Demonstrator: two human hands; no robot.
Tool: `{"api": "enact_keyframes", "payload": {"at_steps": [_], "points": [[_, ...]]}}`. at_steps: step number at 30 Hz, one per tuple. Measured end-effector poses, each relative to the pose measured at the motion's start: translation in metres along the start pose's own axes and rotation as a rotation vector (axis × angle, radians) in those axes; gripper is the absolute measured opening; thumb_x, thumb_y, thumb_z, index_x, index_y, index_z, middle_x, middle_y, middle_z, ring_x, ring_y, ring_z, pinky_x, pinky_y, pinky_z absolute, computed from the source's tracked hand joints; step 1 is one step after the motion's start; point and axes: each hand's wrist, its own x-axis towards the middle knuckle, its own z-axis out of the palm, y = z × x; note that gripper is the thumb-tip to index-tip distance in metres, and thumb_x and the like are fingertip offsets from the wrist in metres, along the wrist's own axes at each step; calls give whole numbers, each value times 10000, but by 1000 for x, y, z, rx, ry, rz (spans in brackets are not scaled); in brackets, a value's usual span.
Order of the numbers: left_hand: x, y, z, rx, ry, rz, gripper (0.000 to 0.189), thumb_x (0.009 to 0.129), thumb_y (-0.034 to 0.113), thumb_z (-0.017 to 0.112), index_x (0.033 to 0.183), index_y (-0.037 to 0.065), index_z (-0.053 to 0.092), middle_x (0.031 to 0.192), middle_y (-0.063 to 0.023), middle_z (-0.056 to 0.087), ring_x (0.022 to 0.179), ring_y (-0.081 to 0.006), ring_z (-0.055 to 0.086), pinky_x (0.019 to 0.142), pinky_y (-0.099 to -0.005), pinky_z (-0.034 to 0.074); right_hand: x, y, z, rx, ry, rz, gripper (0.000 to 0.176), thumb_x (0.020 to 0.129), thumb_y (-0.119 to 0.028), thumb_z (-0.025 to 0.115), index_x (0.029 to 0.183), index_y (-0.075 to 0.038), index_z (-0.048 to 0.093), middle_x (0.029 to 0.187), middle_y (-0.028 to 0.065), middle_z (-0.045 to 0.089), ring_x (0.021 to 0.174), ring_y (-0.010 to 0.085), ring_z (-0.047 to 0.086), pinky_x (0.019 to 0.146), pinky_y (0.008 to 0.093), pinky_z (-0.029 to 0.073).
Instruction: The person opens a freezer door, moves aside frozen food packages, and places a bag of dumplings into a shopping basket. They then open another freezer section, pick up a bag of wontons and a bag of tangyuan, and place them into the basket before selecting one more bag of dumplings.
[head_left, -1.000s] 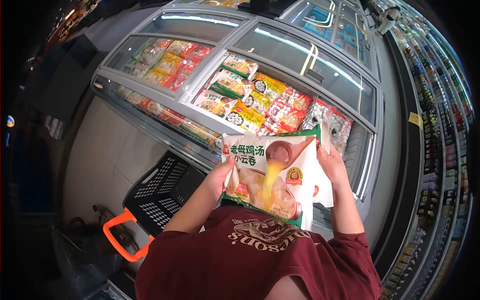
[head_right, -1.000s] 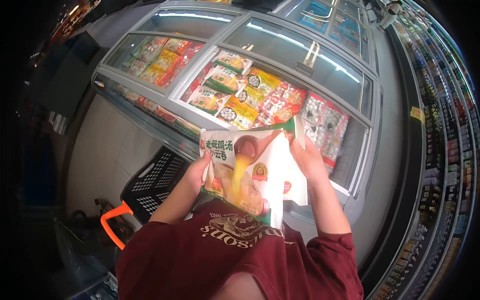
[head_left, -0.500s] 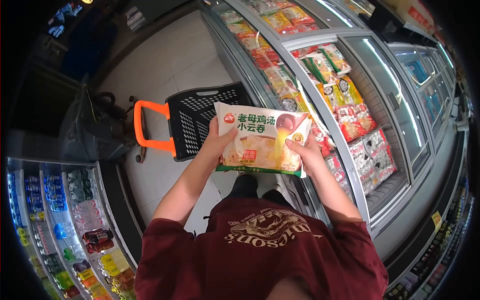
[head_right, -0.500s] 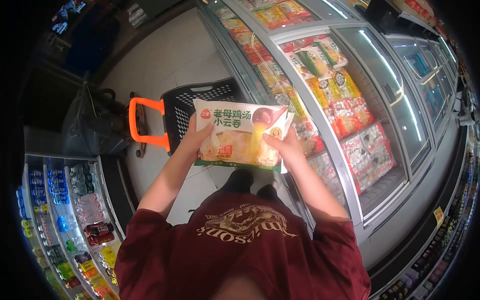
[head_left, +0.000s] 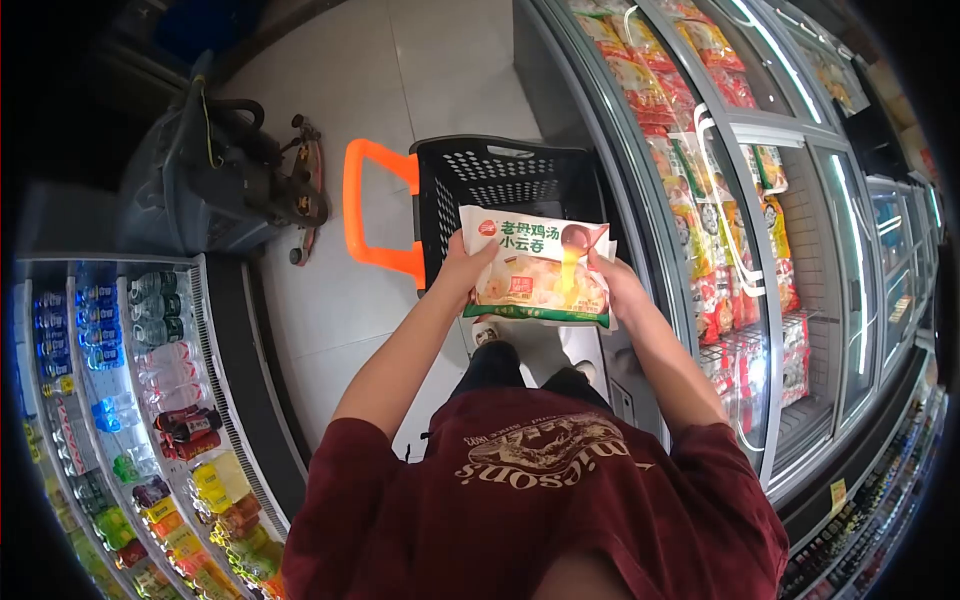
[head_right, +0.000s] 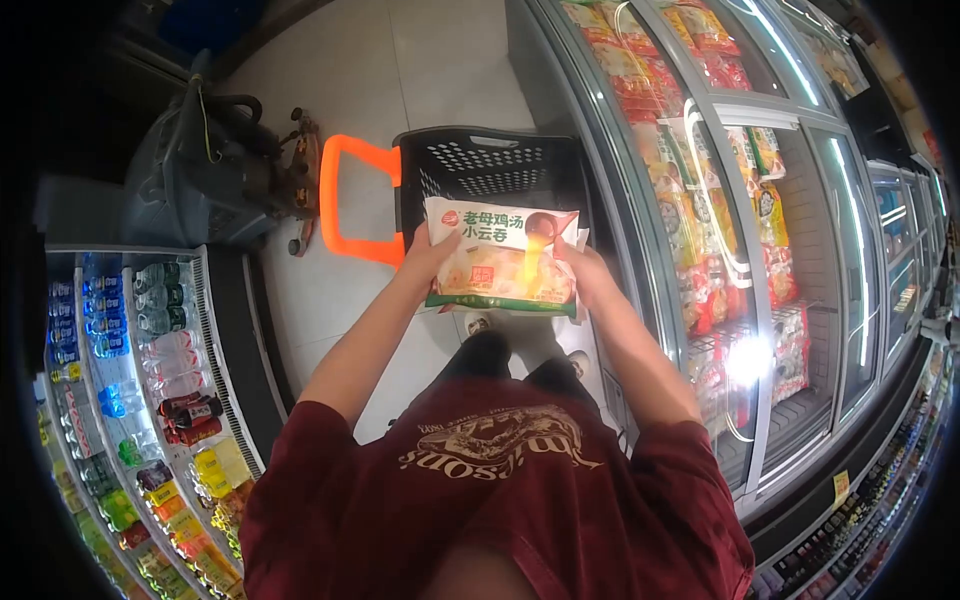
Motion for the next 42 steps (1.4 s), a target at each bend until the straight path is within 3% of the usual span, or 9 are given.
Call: {"api": "enact_keyframes", "payload": {"at_steps": [2, 12, 18, 25, 26, 34, 35, 38, 42], "points": [[37, 1, -6, -4, 16, -57, 637, 768, 132, 611, 1237, -22, 209, 1113, -144, 466, 974, -203, 518, 769, -302, 470, 31, -1, 6, -231, 306, -60, 345, 870, -239, 473, 1088, 25, 428, 954, 119, 570, 824, 176, 593, 697, 292, 493], [252, -120, -17, 237, 101, -289, 672, 689, 171, 688, 1192, -42, 296, 1032, -156, 534, 898, -212, 561, 753, -279, 462, 230, 73, -98, -391, 653, -88, 311, 882, -282, 446, 1049, -25, 499, 821, 25, 537, 672, 83, 495, 599, 221, 419], [364, -282, -35, 191, 156, -246, 722, 677, 139, 705, 1209, -67, 261, 1061, -183, 523, 941, -212, 551, 795, -288, 449, 369, 168, -224, -596, 688, -57, 242, 889, -254, 433, 914, -38, 538, 680, -11, 484, 518, 61, 410, 466, 203, 346], [465, -360, -29, 290, 181, -201, 711, 652, 126, 727, 1197, -57, 308, 1023, -157, 554, 930, -195, 554, 773, -269, 454, 468, 202, -285, -428, 688, 63, 235, 883, -285, 435, 884, -74, 539, 606, -17, 458, 473, 65, 401, 420, 219, 326], [476, -371, -31, 66, 128, -228, 729, 629, 123, 741, 1191, -55, 313, 1028, -151, 554, 944, -200, 548, 791, -282, 445, 489, 219, -325, -724, 682, 82, 246, 885, -292, 430, 906, -70, 535, 594, -21, 455, 469, 68, 404, 422, 225, 327], [535, -405, -31, 471, 129, -102, 724, 689, 251, 683, 1194, -70, 276, 1068, -195, 528, 992, -252, 532, 835, -296, 423, 532, 192, -326, -466, 575, -51, 300, 814, -217, 492, 987, 27, 506, 803, 119, 573, 631, 154, 553, 534, 277, 446], [532, -400, -28, 637, 167, -298, 780, 679, 336, 672, 1205, -64, 258, 1110, -228, 494, 1045, -290, 497, 875, -308, 398, 530, 189, -310, -700, 759, -75, 459, 749, -218, 555, 1104, 39, 418, 867, 146, 561, 660, 174, 564, 574, 265, 468], [533, -409, -19, 920, 355, -279, 774, 664, 368, 672, 1208, -11, 274, 1063, -221, 519, 997, -333, 516, 870, -359, 402, 533, 219, -315, -1227, 881, -99, 664, 695, -220, 581, 1232, 48, 295, 1042, 254, 514, 842, 359, 573, 750, 358, 462], [494, -347, -20, 906, 174, -295, 701, 707, 354, 617, 1205, -35, 314, 995, -225, 564, 949, -308, 552, 839, -345, 416, 472, 207, -267, -1148, 632, -3, 626, 697, -192, 578, 1227, 14, 318, 1204, 242, 396, 1096, 323, 438, 895, 347, 368]]}}
